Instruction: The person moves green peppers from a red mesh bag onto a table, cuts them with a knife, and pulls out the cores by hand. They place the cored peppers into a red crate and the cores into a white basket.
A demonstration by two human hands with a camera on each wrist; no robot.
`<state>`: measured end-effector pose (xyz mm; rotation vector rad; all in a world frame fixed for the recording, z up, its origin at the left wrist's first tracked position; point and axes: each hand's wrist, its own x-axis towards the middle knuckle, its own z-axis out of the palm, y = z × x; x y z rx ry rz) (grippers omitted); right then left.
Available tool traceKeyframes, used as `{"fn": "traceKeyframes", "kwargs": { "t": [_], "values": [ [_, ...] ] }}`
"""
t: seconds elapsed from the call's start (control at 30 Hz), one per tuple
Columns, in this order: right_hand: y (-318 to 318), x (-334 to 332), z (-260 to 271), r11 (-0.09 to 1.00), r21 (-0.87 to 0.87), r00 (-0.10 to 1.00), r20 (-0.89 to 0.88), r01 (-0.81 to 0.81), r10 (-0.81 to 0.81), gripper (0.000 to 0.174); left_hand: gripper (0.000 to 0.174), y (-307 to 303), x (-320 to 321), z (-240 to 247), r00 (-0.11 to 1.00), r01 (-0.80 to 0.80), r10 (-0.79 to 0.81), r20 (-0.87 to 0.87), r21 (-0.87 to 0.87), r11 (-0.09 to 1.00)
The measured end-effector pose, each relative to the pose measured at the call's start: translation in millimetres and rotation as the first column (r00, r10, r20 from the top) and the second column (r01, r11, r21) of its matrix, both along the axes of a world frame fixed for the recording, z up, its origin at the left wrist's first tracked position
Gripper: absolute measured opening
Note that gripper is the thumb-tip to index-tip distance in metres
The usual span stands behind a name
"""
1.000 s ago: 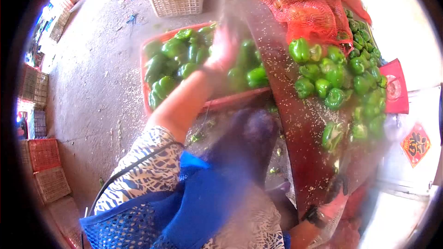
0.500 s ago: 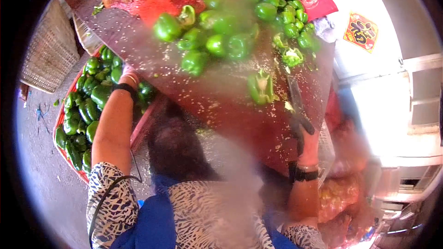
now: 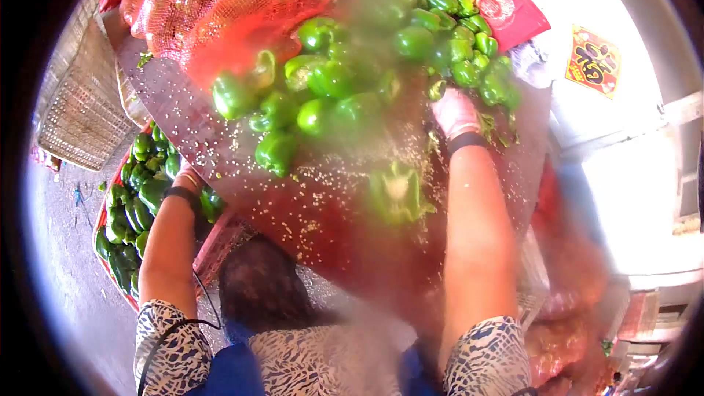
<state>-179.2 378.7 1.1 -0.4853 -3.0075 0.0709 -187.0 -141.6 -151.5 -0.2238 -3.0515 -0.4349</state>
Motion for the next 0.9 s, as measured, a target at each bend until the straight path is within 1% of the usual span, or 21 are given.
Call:
{"fn": "traceKeyframes", "kwargs": {
  "t": [0.03, 0.07, 0.1, 0.13, 0.17, 0.2, 0.23, 0.3, 0.33, 0.43, 0.47, 0.57, 0.6, 0.67, 0.7, 0.73, 0.77, 0.8, 0.83, 0.87, 0.9],
  "values": [
    [-6.1, 1.1, -11.7, 0.991, 0.131, 1.000, -0.012, 0.019, -0.017, 0.027, 0.033, -2.4, 2.7, 2.0, 1.000, -0.002, 0.002, 0.001, -0.003, 1.000],
    [-6.3, 0.8, -20.6, 0.986, 0.167, 0.999, -0.052, 0.021, -0.012, 0.027, 0.033, -4.3, 4.2, 3.1, 1.000, 0.002, -0.002, 0.000, -0.008, 1.000],
    [-2.0, 4.2, -36.1, 0.979, 0.204, 0.983, -0.181, -0.002, 0.040, 0.026, 0.033, -6.4, 6.6, 5.3, 1.000, 0.005, -0.005, 0.002, -0.007, 1.000],
    [-9.7, 16.9, -25.3, 0.988, -0.131, 0.974, -0.218, -0.084, 0.053, 0.026, 0.033, -7.5, 8.4, 6.1, 1.000, 0.006, -0.006, 0.001, -0.012, 1.000],
    [-15.6, 33.3, -11.0, 0.882, -0.442, 0.965, -0.258, -0.164, 0.051, 0.026, 0.033, -9.2, 10.1, 5.9, 1.000, 0.006, -0.006, 0.003, -0.009, 1.000],
    [-23.8, 52.7, -1.1, 0.626, -0.749, 0.952, -0.303, -0.216, -0.033, 0.029, 0.033, -10.6, 11.7, 6.3, 1.000, 0.008, -0.008, 0.004, -0.007, 1.000],
    [-37.4, 71.4, 11.3, 0.529, -0.795, 0.901, -0.417, -0.299, -0.118, 0.027, 0.033, -11.9, 12.7, 6.8, 1.000, 0.012, -0.012, 0.007, -0.012, 1.000],
    [-60.5, 127.2, 53.4, 0.354, -0.930, 0.955, -0.184, -0.093, -0.231, 0.029, 0.033, -17.1, 16.8, 9.9, 1.000, 0.024, -0.024, 0.002, -0.005, 1.000],
    [-86.0, 160.3, 76.3, 0.174, -0.962, 0.918, -0.255, -0.210, -0.304, 0.029, 0.033, -20.9, 20.3, 10.6, 1.000, 0.031, -0.031, 0.002, 0.006, 1.000],
    [-66.0, 216.0, 43.7, -0.356, -0.896, 0.932, -0.144, -0.266, -0.333, 0.032, 0.033, -30.5, 42.0, 18.3, 0.995, 0.089, -0.085, -0.044, 0.084, 0.993],
    [-71.4, 219.1, 46.2, -0.377, -0.893, 0.944, -0.129, -0.244, -0.305, 0.031, 0.033, -33.2, 52.2, 20.0, 0.991, 0.115, -0.107, -0.076, 0.115, 0.987],
    [-126.4, 208.0, 66.0, -0.180, -0.966, 0.973, -0.155, -0.186, -0.173, 0.028, 0.033, -41.5, 81.6, 28.8, 0.952, 0.228, -0.191, -0.241, 0.136, 0.964],
    [-145.3, 207.2, 73.5, -0.113, -0.979, 0.979, -0.156, -0.171, -0.128, 0.027, 0.033, -44.9, 90.0, 57.0, 0.985, 0.165, -0.166, 0.038, 0.025, 0.986],
    [-182.9, 208.3, 83.8, 0.009, -0.991, 0.990, -0.135, -0.135, -0.029, 0.026, 0.031, -41.4, 161.2, 145.8, 0.985, 0.151, -0.112, -0.133, 0.325, 0.934],
    [-206.4, 209.3, 85.0, 0.050, -0.993, 0.994, -0.103, -0.105, 0.042, 0.026, 0.041, -32.6, 189.9, 161.3, 0.978, 0.203, -0.190, -0.089, 0.624, 0.754],
    [-241.7, 213.6, 88.1, 0.084, -0.995, 0.991, -0.049, -0.060, 0.128, 0.026, 0.054, -23.8, 218.7, 176.9, 0.957, 0.184, -0.283, -0.061, 0.883, 0.432],
    [-287.3, 223.4, 91.5, 0.123, -0.992, 0.979, -0.003, -0.028, 0.203, 0.022, 0.068, -14.9, 247.6, 192.6, 0.930, 0.100, -0.364, -0.054, 0.989, 0.108],
    [-337.5, 233.8, 97.4, 0.166, -0.986, 0.960, 0.043, -0.004, 0.278, 0.018, 0.071, -10.1, 259.0, 180.2, 0.942, 0.136, -0.313, -0.122, 0.990, 0.023],
    [-360.0, 232.7, 93.3, 0.091, -0.996, 0.895, 0.046, 0.006, 0.443, 0.023, 0.075, -5.2, 270.4, 168.5, 0.948, 0.180, -0.257, -0.189, 0.982, -0.058],
    [-364.9, 226.6, 78.6, 0.171, -0.983, 0.847, 0.039, -0.061, 0.530, 0.028, 0.079, -0.5, 281.7, 156.9, 0.946, 0.231, -0.200, -0.254, 0.964, -0.131],
    [-369.4, 223.9, 67.7, 0.241, -0.961, 0.793, 0.042, -0.133, 0.607, 0.034, 0.074, -12.2, 279.7, 152.1, 0.966, 0.193, -0.151, -0.212, 0.972, -0.131]
  ]
}}
